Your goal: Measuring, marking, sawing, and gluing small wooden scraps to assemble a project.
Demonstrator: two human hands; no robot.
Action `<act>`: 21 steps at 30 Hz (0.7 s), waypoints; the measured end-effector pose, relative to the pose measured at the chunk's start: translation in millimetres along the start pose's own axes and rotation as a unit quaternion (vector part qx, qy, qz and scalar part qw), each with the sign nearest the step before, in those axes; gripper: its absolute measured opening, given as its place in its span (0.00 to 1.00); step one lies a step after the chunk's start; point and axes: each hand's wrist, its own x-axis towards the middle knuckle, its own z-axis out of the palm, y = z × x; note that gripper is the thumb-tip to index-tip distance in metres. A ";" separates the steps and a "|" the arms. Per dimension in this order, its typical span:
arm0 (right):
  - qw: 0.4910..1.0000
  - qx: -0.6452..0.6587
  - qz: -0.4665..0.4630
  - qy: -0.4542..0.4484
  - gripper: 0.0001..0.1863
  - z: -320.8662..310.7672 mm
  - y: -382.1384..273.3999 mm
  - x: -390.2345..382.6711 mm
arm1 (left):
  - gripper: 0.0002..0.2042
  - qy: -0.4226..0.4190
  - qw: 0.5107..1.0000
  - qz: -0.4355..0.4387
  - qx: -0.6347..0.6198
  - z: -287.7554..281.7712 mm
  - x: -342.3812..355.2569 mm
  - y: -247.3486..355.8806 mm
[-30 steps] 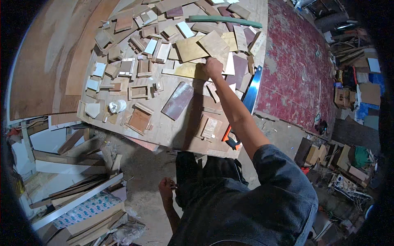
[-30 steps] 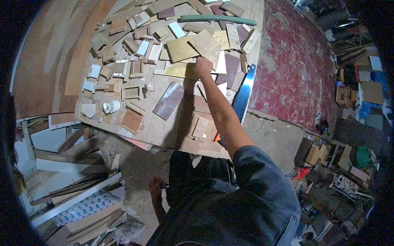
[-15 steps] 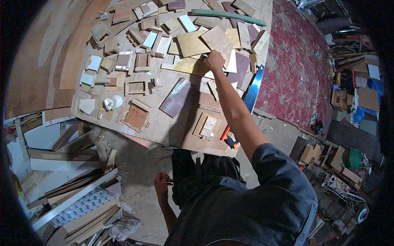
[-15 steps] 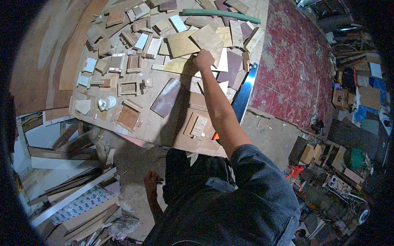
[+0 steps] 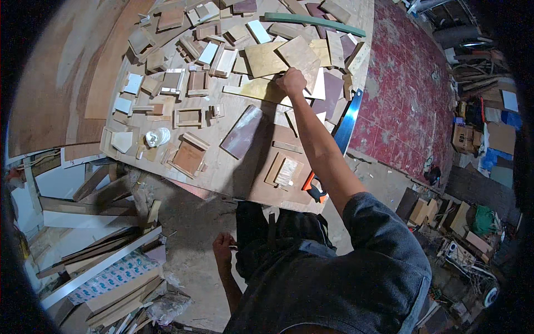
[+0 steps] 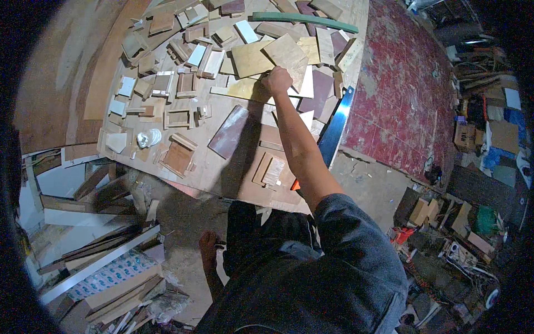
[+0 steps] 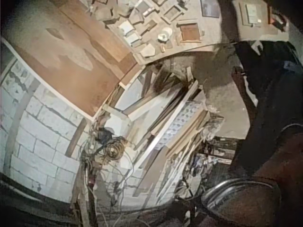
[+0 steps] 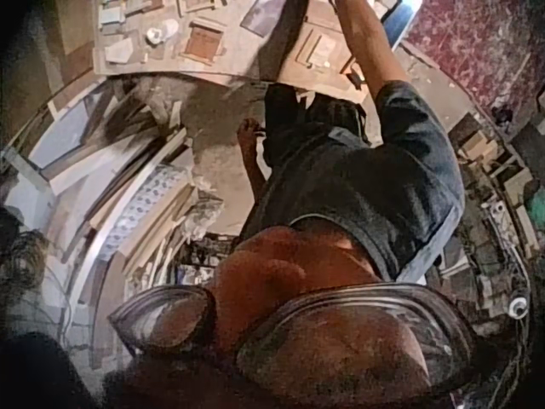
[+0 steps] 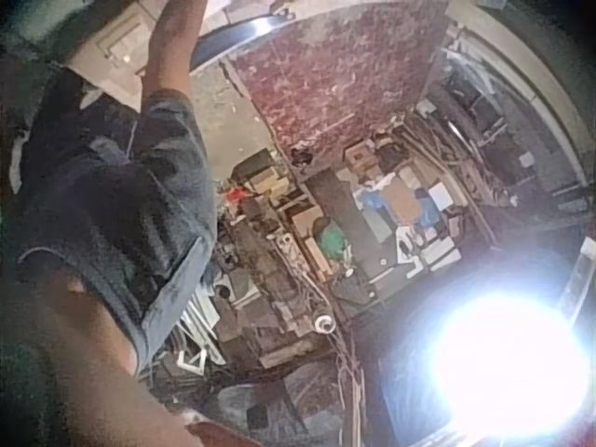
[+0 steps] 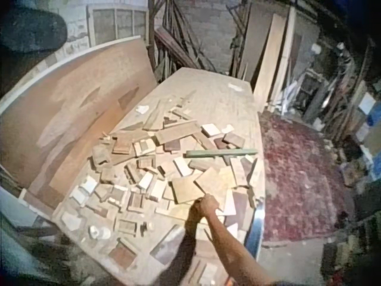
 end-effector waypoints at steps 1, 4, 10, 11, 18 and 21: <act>1.000 0.007 0.004 0.030 0.17 2.1 2.5 1.2 | 0.13 0.003 1.000 0.004 -0.015 1.4 0.4 0.0; 0.996 0.023 0.010 0.083 0.18 5.0 15.9 3.6 | 0.13 0.002 1.000 0.004 -0.017 3.9 1.9 0.8; 0.945 0.325 0.011 0.035 0.12 -12.6 32.7 -12.4 | 0.13 0.001 1.000 0.008 -0.009 5.0 2.0 5.9; 0.862 0.505 -0.027 -0.028 0.09 -15.1 36.5 -27.2 | 0.13 -0.003 0.999 0.016 -0.028 5.5 -1.6 9.8; 0.608 0.741 -0.025 -0.285 0.05 -111.4 32.8 -202.3 | 0.18 -0.049 0.949 0.306 0.068 18.5 -4.4 56.7; 0.589 0.746 -0.022 -0.310 0.06 -149.2 33.2 -259.9 | 0.21 0.029 0.973 0.227 0.019 32.6 -16.5 82.0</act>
